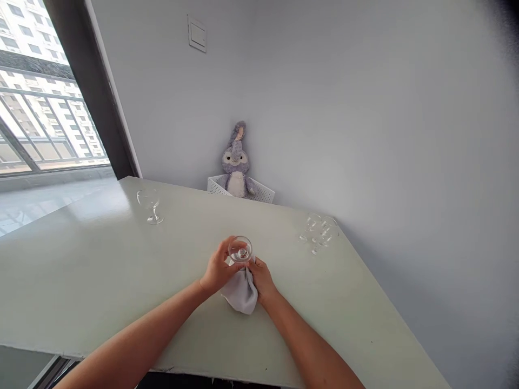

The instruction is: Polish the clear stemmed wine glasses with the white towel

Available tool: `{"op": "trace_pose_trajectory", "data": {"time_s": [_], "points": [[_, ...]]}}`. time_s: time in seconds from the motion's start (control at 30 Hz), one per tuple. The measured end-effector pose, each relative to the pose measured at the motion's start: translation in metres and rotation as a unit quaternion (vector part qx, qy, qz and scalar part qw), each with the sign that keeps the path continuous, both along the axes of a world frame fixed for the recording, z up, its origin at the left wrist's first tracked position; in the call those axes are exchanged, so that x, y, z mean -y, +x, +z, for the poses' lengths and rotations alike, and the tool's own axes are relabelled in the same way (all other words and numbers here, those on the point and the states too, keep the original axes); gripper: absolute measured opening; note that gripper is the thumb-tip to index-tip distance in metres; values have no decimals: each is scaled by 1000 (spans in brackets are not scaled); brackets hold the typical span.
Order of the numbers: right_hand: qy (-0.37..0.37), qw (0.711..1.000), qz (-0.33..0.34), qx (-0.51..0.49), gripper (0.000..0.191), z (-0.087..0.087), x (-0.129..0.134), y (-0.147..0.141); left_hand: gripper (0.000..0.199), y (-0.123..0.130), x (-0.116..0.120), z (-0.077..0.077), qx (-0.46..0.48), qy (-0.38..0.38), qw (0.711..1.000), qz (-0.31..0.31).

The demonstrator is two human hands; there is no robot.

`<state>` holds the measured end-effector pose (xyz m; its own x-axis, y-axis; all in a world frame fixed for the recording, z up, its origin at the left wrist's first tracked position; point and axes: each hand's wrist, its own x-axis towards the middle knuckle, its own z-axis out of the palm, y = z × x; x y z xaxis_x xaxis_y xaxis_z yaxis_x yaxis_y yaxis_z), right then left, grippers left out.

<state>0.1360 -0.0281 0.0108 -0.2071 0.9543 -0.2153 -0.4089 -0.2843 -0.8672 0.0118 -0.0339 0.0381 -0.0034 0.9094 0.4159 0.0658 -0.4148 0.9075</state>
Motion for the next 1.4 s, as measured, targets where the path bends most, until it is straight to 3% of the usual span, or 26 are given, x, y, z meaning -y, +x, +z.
{"op": "trace_pose_trajectory", "data": {"time_s": [0.07, 0.17, 0.23, 0.3, 0.37, 0.47, 0.57, 0.63, 0.73, 0.83, 0.93, 1.07, 1.4], "points": [[17, 999, 10, 40, 27, -2, -1, 4, 58, -3, -3, 4, 51, -4, 999, 9], [85, 977, 86, 175, 37, 0, -1, 13, 59, -11, -9, 9, 120, -23, 992, 40], [188, 921, 99, 325, 41, 7, 1, 20, 59, -17, -14, 10, 134, -18, 989, 63], [290, 834, 25, 468, 39, 15, 3, 26, 59, -20, -17, 7, 114, 10, 990, 79], [351, 759, -73, 544, 35, 21, 4, 29, 57, -18, -18, 1, 48, 63, 993, 92], [418, 710, -112, 556, 28, 22, 5, 28, 51, -8, -13, -11, -107, 178, 974, 92], [448, 708, -84, 540, 20, 14, 4, 24, 49, 5, -4, -17, -205, 253, 944, 59], [437, 733, -79, 516, 22, 7, -1, 23, 53, 10, -1, -18, -248, 238, 938, 37], [390, 769, -105, 496, 24, -1, -17, 36, 64, 10, -2, -18, -335, 134, 932, 37], [281, 773, -156, 547, 27, -6, -40, 65, 63, 3, -9, -23, -395, 8, 918, 29], [185, 761, -199, 589, 27, -10, -60, 101, 54, -3, -16, -29, -406, -58, 912, -4], [129, 752, -214, 610, 27, -13, -74, 134, 45, -3, -17, -33, -406, -57, 912, -31], [92, 728, -241, 635, 24, -21, -86, 156, 53, -6, -20, -35, -353, -88, 931, -14]]}}
